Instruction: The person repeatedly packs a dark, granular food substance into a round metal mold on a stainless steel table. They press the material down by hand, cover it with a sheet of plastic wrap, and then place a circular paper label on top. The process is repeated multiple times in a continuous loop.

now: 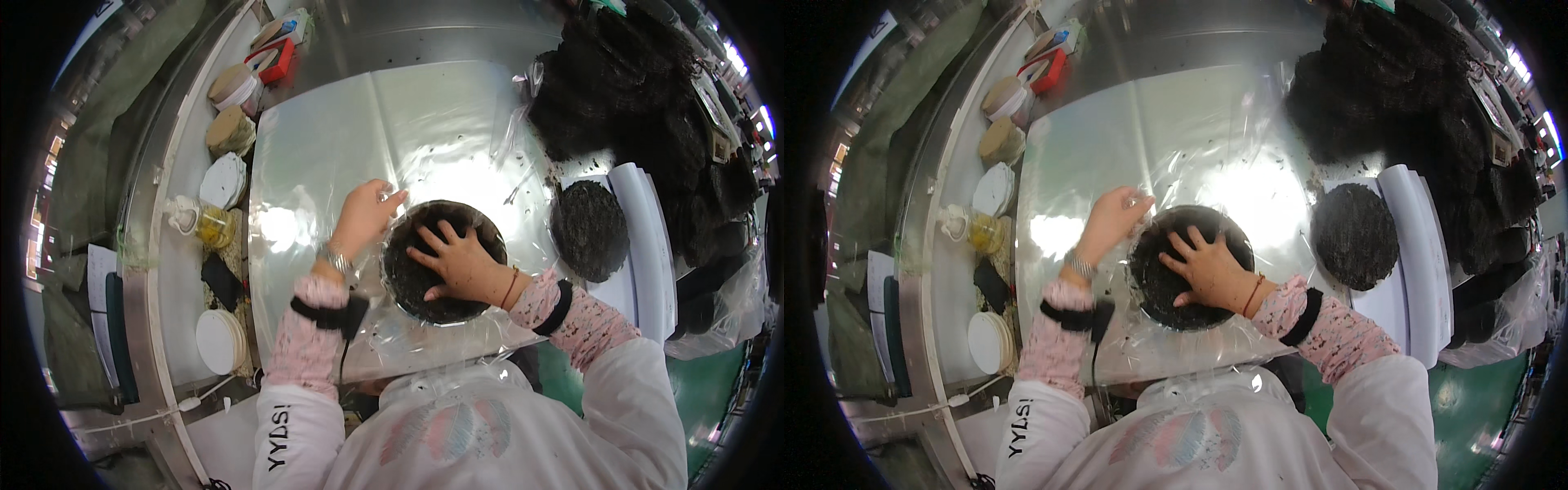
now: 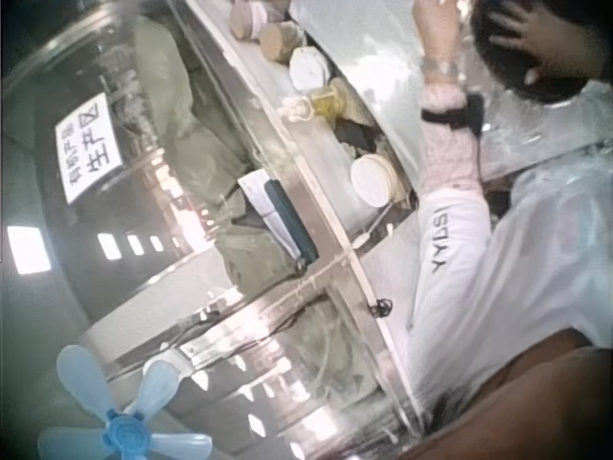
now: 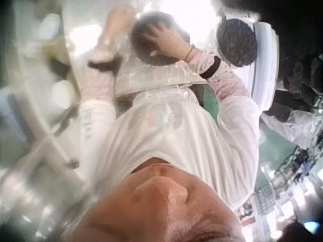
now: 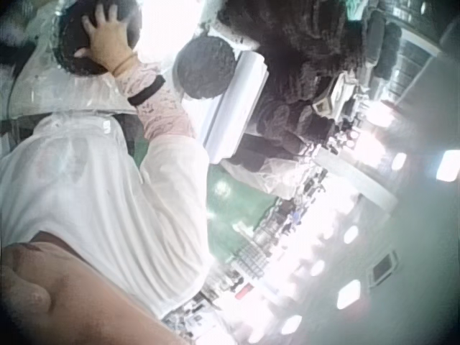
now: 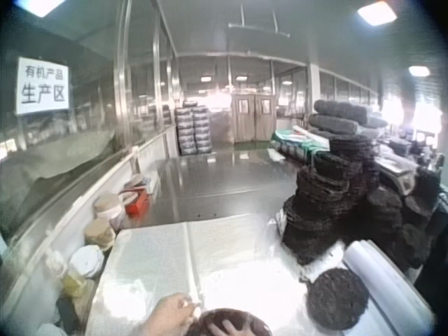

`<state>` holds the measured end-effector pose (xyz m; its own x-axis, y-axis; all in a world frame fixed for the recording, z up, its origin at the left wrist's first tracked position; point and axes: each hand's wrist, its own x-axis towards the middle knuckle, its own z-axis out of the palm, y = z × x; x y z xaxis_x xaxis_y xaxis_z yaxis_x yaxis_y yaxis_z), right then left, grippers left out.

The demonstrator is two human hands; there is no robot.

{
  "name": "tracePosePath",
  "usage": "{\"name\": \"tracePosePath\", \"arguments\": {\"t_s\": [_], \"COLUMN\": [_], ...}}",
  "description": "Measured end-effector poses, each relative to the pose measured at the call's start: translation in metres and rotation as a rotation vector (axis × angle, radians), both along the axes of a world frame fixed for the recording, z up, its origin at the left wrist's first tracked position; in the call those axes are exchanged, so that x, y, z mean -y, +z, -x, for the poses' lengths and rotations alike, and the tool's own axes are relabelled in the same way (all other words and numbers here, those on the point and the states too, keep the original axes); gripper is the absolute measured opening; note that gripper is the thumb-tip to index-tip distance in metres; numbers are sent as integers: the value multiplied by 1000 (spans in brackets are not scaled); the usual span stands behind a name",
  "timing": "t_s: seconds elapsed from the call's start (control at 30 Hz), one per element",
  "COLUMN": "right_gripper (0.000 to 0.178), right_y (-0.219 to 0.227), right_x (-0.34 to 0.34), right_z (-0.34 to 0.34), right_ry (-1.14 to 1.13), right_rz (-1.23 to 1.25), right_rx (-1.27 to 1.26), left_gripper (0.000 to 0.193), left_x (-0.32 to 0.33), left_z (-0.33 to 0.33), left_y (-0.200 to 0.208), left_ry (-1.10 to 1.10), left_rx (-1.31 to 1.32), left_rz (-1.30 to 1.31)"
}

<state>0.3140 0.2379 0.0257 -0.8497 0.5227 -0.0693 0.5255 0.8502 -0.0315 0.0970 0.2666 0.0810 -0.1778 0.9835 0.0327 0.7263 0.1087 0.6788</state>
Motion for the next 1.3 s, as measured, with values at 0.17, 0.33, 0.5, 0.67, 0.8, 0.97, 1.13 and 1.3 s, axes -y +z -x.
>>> {"name": "tracePosePath", "arguments": {"t_s": [0.17, 0.33, 0.5, 0.67, 0.8, 0.97, 1.13, 1.3], "right_gripper": [87, 77, 65, 48, 16, 74, 34, 17], "right_y": [0, 9, 90, 10, 73, 57, 43, -30], "right_x": [2, -6, -20, -66, -66, -103, -91, -136], "right_z": [-3, -8, -40, -63, -79, -107, -51, -90], "right_ry": [-31, -2, -492, -972, -690, -751, -605, -904], "right_rz": [54, 145, -261, 814, -29, -237, 131, 155], "right_rx": [-17, -141, -686, -1113, -1250, -1035, -929, -775], "left_gripper": [19, 35, 51, 84, 90, 91, 92, 88], "left_x": [-11, -18, 63, 60, 73, 67, 73, 72], "left_z": [14, 20, -66, -88, -77, -81, -80, -81], "left_y": [-8, -16, 23, -49, -69, -64, -66, -65], "left_ry": [-88, -167, -603, -623, -688, -692, -687, -678], "left_rx": [-345, -531, -234, -530, -600, -623, -595, -604], "left_rz": [-492, -717, 45, -90, 35, 63, 66, -1]}}
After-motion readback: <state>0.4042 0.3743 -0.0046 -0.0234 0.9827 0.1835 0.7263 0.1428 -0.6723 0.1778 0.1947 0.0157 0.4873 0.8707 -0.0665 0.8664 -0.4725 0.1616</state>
